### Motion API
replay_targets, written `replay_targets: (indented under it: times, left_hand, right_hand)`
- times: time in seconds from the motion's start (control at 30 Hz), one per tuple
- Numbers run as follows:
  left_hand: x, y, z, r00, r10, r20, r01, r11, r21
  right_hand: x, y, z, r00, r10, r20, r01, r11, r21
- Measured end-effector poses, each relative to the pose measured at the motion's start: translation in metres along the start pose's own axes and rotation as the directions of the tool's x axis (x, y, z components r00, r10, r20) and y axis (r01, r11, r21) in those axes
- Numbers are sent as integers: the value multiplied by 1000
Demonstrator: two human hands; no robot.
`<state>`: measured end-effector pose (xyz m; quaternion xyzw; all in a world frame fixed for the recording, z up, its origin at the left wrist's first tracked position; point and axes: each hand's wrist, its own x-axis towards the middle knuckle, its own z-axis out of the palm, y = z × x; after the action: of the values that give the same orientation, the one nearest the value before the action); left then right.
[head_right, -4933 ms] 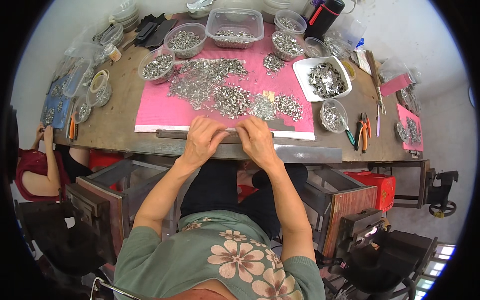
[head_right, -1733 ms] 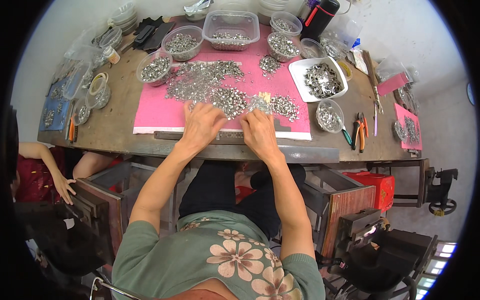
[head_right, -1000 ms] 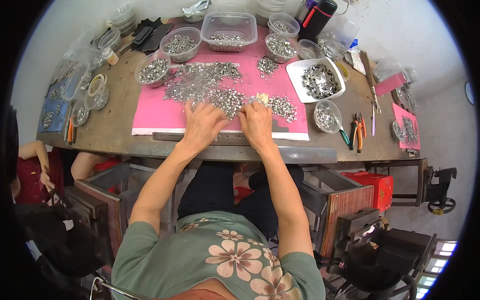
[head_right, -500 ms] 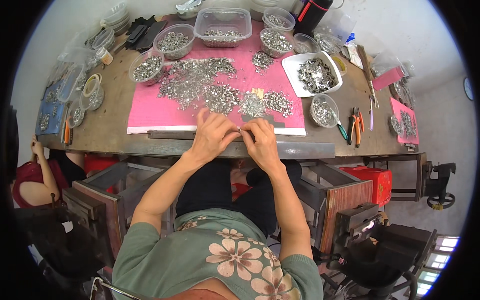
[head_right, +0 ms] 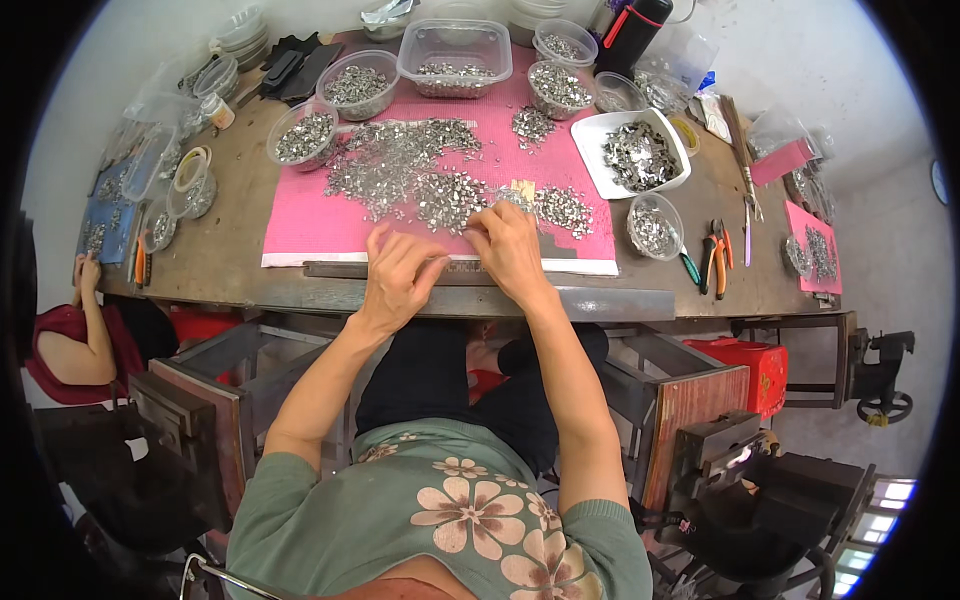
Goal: The person arranges small metal pieces into a metal jig by hand, presses the jig using a manual wheel press machine, and resumes placing metal pieces into the jig.
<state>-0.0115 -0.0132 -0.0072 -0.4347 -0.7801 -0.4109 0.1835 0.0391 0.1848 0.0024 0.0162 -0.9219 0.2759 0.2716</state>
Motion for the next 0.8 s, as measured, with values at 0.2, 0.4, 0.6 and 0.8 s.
replay_targets:
  times: [0.2,0.4,0.6,0.8]
  left_hand:
    - [-4,-5,-11,998,-49,-26,49,999,-10]
    - [-12,-9,-15,995,-78,-54,79,997,12]
    - [-25,-17,-43,986,-150,-78,155,986,66]
    - [-43,-35,-72,980,-192,-56,199,968,155]
  right_hand:
    - [8,14,9,992,91,87,-95,995,44]
    - [6,12,5,994,18,107,-11,997,-73]
    - [-26,-8,-31,997,15,79,-18,999,34]
    - [-43,-10,-32,998,-39,42,41,998,-37]
